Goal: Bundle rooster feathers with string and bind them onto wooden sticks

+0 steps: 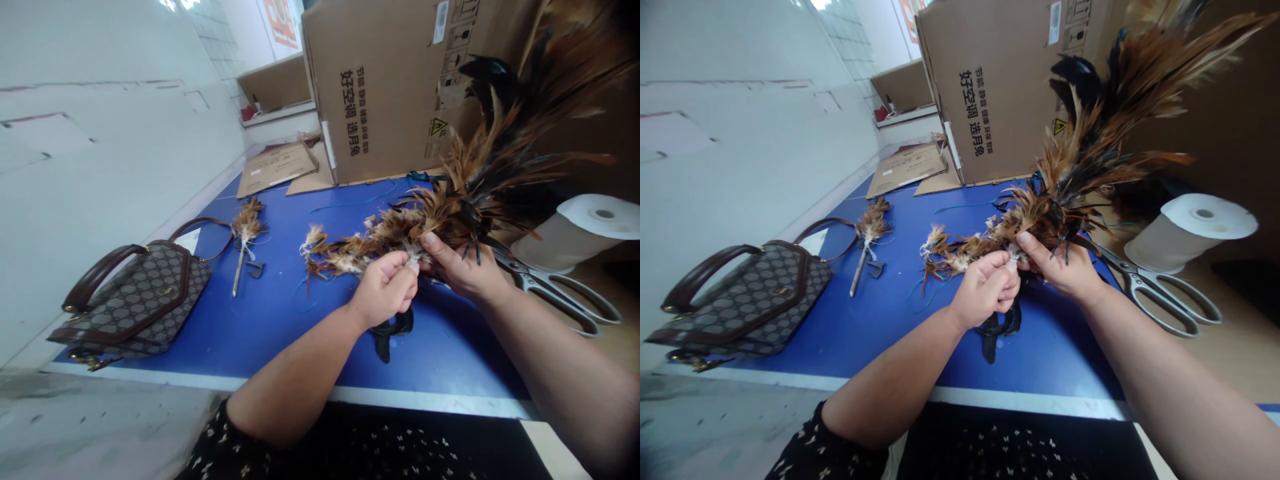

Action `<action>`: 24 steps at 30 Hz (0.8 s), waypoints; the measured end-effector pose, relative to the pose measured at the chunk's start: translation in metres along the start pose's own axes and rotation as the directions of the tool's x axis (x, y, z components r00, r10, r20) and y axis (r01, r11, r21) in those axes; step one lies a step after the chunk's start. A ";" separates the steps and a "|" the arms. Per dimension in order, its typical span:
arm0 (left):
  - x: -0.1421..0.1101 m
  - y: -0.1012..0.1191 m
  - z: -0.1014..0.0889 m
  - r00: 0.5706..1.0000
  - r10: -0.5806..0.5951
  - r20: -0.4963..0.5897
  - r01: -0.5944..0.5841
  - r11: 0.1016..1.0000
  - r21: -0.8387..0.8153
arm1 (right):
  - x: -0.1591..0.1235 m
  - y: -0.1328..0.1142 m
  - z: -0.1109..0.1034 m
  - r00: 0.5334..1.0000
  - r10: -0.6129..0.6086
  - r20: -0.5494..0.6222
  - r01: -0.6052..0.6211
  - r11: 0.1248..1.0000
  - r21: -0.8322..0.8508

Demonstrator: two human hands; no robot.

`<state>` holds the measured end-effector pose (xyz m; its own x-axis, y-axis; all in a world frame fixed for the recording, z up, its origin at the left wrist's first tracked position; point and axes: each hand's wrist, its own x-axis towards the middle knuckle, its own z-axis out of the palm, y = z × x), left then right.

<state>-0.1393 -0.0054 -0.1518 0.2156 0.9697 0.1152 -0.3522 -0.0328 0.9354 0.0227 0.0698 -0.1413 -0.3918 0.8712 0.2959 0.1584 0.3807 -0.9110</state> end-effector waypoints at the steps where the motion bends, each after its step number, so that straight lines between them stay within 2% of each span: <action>1: 0.000 -0.001 0.000 1.000 0.000 -0.007 0.000 1.000 0.001 | 0.000 0.001 0.000 1.000 -0.014 -0.004 0.014 1.000 -0.005; 7: 0.001 -0.006 -0.004 1.000 0.013 -0.002 -0.013 1.000 0.013 | 0.002 0.001 -0.003 0.997 -0.060 0.039 0.065 0.990 -0.128; 12: -0.001 -0.002 -0.004 0.999 0.020 0.041 -0.019 0.999 -0.032 | 0.001 0.001 -0.001 0.999 -0.010 -0.040 0.009 1.000 -0.007; 14: -0.001 -0.001 -0.003 0.999 0.029 0.041 -0.027 0.999 -0.037 | 0.000 0.002 0.000 1.000 0.012 -0.020 -0.012 1.000 -0.005; 24: 0.001 -0.005 -0.003 1.000 0.010 -0.019 -0.010 1.000 -0.023 | 0.001 -0.010 -0.005 0.995 -0.063 0.073 0.078 0.970 -0.231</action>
<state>-0.1399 -0.0040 -0.1576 0.1947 0.9738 0.1177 -0.3747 -0.0370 0.9264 0.0256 0.0689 -0.1307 -0.4661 0.8206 0.3307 0.3323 0.5088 -0.7942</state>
